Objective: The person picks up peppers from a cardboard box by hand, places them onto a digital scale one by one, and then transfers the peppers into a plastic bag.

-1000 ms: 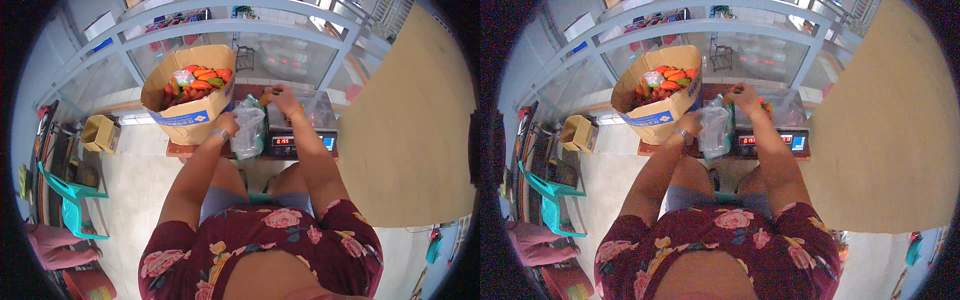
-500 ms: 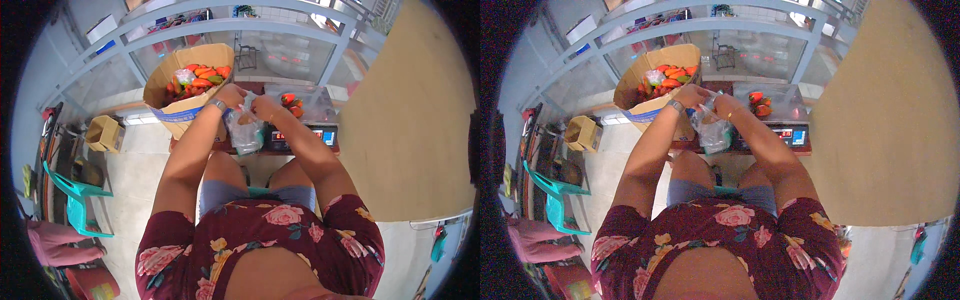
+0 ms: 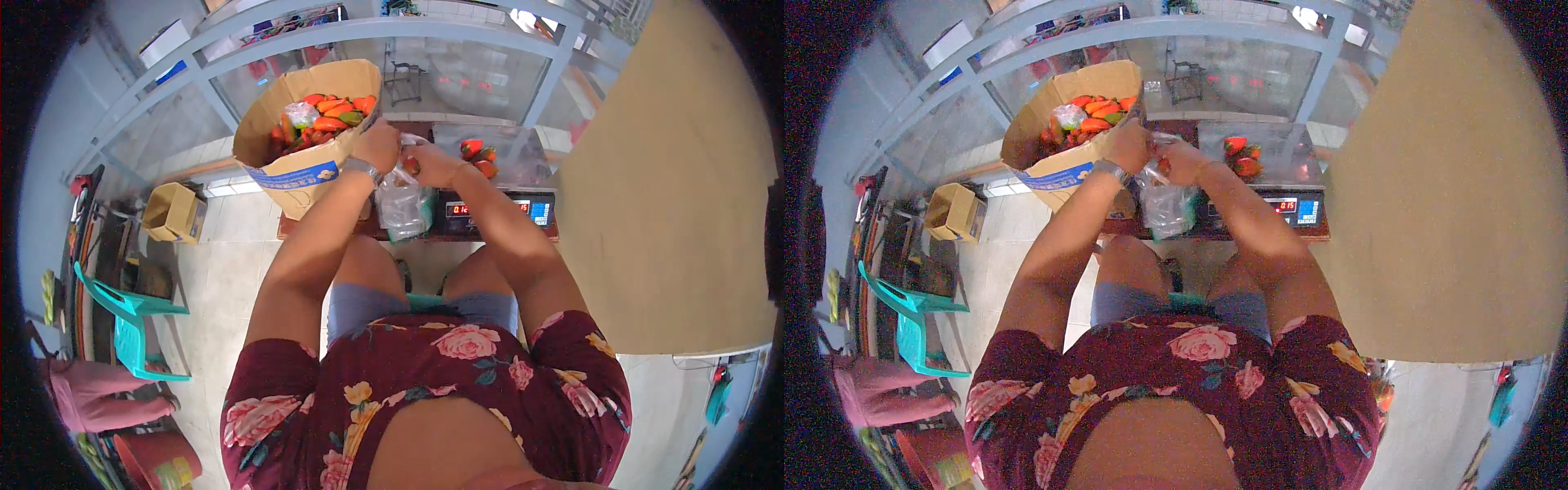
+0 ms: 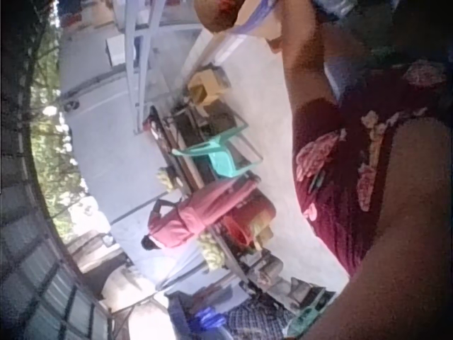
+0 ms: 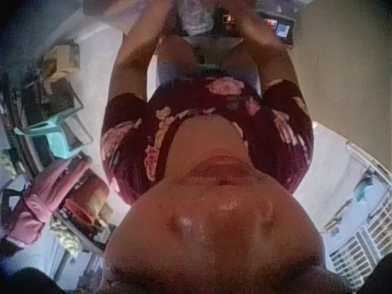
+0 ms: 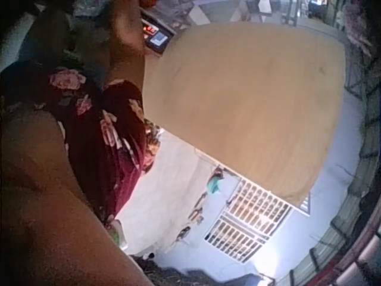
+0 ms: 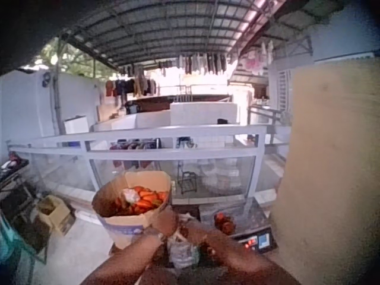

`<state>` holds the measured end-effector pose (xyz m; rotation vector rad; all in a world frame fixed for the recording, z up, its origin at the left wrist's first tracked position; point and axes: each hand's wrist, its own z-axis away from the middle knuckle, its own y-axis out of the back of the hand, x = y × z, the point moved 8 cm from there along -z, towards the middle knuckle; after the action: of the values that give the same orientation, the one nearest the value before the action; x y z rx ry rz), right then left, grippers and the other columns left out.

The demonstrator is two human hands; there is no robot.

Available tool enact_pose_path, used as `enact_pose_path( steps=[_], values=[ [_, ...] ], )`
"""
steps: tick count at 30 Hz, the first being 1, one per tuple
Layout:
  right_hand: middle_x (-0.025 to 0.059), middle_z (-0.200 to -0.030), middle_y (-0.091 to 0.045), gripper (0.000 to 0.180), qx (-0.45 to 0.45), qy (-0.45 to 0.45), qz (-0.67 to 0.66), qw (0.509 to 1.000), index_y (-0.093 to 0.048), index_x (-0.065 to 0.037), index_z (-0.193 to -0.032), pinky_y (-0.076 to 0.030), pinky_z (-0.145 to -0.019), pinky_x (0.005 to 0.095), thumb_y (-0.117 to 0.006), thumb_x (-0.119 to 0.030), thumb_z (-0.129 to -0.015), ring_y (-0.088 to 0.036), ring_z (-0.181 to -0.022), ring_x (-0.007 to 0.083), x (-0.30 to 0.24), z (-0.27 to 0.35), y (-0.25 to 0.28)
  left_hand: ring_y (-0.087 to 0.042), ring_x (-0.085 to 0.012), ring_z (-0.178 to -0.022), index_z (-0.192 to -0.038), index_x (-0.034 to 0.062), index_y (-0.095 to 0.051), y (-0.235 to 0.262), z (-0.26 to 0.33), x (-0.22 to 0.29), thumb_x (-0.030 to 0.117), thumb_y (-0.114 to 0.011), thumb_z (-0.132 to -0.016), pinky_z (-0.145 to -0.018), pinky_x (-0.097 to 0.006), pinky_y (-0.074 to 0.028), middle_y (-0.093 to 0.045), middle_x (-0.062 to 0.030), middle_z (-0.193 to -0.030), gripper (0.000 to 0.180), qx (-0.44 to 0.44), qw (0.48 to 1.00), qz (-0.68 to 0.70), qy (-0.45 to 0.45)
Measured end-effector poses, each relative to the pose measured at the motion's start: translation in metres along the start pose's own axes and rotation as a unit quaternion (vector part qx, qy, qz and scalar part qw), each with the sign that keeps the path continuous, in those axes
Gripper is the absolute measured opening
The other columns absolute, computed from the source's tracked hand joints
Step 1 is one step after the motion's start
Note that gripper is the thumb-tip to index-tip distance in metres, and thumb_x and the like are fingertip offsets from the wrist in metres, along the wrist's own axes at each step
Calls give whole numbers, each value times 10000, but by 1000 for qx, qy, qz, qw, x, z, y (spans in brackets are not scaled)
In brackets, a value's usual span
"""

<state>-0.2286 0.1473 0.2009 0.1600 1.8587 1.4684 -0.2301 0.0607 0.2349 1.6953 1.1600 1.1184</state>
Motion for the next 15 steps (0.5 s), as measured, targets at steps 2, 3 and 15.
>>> enact_pose_path(
  steps=[2,3,15],
  values=[
    [172,-935,-582,442,22,-8,-8,1000,-594,-69,-1027,-460,-814,409,-742,-240,-647,-572,-928,369,-4,5,11,-620,-293,-900,-876,67,-674,0,4,-5,112,-583,-752,-792,-376,-505,-618,-164,-899,161,5,997,-79,10],
    [172,-935,-582,442,21,-6,-8,1000,-594,-69,-1027,-460,-814,409,-742,-240,-647,-572,-928,369,-8,3,10,-621,-295,-911,-906,52,-668,-8,6,-8,101,-570,-768,-780,-379,-511,-612,-169,-952,176,-45,991,-125,10],
    [167,-901,-650,316,-55,2,199,979,-661,-111,-981,-498,-739,406,-679,-139,-667,-628,-830,339,-9,-4,-17,-652,-287,-823,-843,65,-697,-18,-5,6,122,-638,-656,-702,-392,-517,-662,-158,-820,204,-296,915,-227,-153]
  ],
)
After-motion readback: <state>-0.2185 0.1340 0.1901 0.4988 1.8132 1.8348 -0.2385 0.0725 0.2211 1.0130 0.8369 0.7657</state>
